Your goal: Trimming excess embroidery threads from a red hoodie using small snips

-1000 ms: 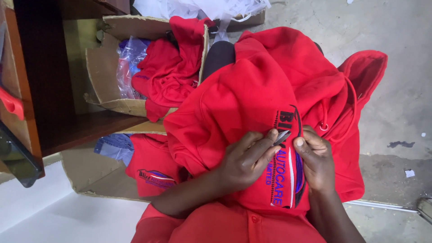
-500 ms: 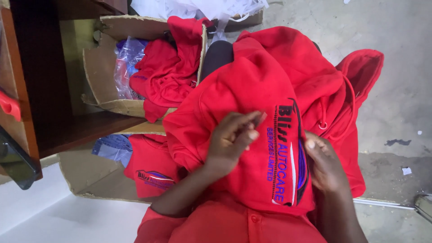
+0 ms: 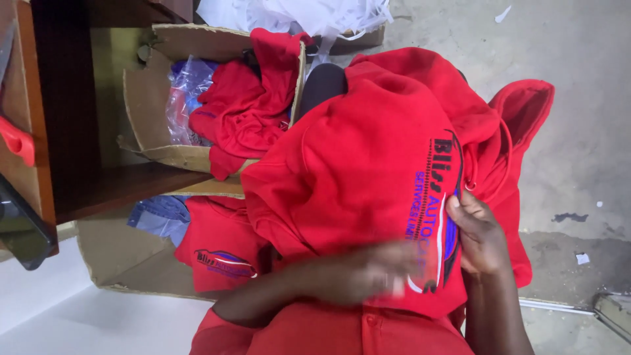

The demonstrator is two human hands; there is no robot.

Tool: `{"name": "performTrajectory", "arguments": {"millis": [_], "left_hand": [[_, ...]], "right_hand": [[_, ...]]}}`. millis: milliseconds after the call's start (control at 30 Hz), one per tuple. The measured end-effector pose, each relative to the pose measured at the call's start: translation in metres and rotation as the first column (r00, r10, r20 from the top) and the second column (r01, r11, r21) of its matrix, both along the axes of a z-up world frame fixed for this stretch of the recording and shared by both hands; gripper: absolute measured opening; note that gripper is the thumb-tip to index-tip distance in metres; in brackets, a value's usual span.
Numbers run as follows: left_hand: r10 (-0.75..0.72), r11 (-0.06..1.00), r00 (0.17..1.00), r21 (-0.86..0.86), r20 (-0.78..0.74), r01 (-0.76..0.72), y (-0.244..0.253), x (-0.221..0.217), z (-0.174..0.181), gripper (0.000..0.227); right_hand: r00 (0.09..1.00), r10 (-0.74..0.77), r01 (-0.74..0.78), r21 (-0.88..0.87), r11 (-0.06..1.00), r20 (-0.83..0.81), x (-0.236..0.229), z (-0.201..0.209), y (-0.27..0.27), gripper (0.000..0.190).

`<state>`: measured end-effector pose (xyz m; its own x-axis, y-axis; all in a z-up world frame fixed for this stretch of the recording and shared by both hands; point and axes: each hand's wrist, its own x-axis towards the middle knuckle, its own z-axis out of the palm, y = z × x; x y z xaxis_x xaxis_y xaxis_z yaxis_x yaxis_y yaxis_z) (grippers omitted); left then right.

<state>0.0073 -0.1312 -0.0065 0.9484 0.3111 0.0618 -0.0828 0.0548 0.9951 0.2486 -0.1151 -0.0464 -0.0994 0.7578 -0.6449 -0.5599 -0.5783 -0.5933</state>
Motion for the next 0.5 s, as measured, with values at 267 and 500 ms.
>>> {"name": "performTrajectory", "arguments": {"millis": [267, 500], "left_hand": [[0.811, 0.48, 0.575, 0.68, -0.103, -0.554, 0.016, -0.018, 0.008, 0.06], [0.76, 0.373, 0.648, 0.842, -0.037, -0.39, 0.018, -0.006, -0.011, 0.042]], "right_hand": [[0.997, -0.076, 0.077, 0.027, 0.997, -0.026, -0.004, -0.005, 0.003, 0.039], [0.998, -0.064, 0.063, -0.021, 0.998, -0.017, 0.007, -0.027, 0.005, 0.044]]}}
